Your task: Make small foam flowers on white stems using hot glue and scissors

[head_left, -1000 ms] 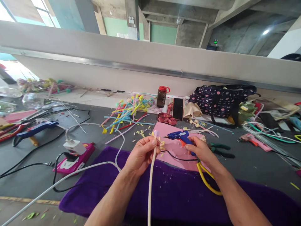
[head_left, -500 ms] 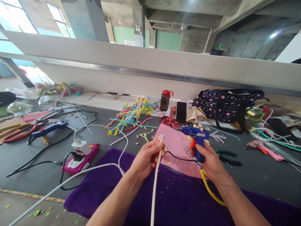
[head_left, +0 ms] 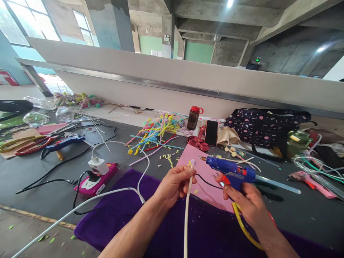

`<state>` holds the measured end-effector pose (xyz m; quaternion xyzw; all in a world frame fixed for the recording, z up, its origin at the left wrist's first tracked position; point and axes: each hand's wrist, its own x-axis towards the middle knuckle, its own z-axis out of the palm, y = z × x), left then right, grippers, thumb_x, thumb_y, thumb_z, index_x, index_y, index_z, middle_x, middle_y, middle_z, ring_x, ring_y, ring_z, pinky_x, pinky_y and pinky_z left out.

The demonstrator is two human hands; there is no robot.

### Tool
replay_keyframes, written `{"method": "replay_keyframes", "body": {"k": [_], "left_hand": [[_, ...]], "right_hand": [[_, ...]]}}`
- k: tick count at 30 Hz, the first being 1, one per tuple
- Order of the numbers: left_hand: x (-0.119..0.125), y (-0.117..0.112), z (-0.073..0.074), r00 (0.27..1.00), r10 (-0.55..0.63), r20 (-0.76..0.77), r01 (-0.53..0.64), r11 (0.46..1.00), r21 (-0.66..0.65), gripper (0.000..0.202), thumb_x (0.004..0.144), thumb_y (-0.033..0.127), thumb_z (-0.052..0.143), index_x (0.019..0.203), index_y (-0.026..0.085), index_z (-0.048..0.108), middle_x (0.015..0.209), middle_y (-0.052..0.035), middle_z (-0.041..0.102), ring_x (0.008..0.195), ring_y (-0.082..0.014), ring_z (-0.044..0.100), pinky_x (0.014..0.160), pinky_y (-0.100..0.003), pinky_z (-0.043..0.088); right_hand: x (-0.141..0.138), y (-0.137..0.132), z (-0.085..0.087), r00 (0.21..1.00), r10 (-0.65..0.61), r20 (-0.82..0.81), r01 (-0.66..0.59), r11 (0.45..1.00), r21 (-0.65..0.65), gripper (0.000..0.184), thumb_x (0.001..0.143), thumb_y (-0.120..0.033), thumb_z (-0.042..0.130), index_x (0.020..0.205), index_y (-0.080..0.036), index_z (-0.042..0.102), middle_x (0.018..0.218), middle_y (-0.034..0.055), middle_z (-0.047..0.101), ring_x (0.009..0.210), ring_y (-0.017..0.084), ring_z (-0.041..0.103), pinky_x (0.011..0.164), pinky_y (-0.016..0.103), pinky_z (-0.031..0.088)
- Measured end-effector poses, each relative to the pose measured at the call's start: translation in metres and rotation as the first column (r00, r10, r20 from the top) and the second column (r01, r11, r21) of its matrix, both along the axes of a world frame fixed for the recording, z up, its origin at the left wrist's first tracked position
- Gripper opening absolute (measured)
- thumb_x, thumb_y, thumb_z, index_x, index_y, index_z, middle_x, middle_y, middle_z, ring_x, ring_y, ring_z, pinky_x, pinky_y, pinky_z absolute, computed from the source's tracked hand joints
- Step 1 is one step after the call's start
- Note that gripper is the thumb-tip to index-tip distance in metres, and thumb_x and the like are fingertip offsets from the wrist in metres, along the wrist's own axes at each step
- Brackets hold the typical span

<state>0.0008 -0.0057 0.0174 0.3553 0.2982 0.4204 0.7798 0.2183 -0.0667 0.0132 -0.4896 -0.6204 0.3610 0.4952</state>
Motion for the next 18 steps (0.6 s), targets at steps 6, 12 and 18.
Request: {"method": "replay_keyframes", "body": {"k": [6, 12, 18], "left_hand": [[0.001, 0.001, 0.0, 0.999, 0.032, -0.036, -0.031, 0.999, 0.028, 0.024, 0.07, 0.033, 0.069, 0.072, 0.011, 0.061, 0.057, 0.0002, 0.062, 0.029, -0.0013, 0.04, 0.025, -0.012, 0.026], [0.0, 0.002, 0.0, 0.998, 0.037, -0.041, -0.035, 0.998, 0.046, 0.025, 0.07, 0.033, 0.069, 0.064, 0.011, 0.059, 0.051, 0.0013, 0.059, 0.028, -0.0018, 0.04, 0.026, -0.013, 0.027], [0.001, 0.002, -0.001, 0.998, 0.049, -0.033, -0.048, 0.997, 0.053, 0.024, 0.071, 0.032, 0.069, 0.065, 0.012, 0.059, 0.051, 0.0015, 0.059, 0.028, -0.0018, 0.04, 0.026, -0.013, 0.026]], "right_hand": [[0.0, -0.013, -0.01, 0.992, 0.023, 0.121, -0.024, 1.0, 0.001, 0.028, 0.087, -0.036, 0.05, 0.109, -0.023, 0.061, 0.088, 0.0054, 0.065, 0.079, 0.021, 0.059, 0.075, 0.031, 0.047], [0.003, -0.013, -0.019, 0.988, -0.026, 0.152, 0.019, 0.999, 0.044, 0.024, 0.087, -0.034, 0.05, 0.106, -0.026, 0.062, 0.103, 0.006, 0.064, 0.095, 0.026, 0.057, 0.085, 0.034, 0.044], [0.002, -0.014, -0.017, 0.97, -0.054, 0.236, 0.049, 0.998, 0.028, 0.024, 0.087, -0.035, 0.05, 0.105, -0.026, 0.063, 0.092, 0.005, 0.066, 0.085, 0.025, 0.06, 0.077, 0.033, 0.046]]}}
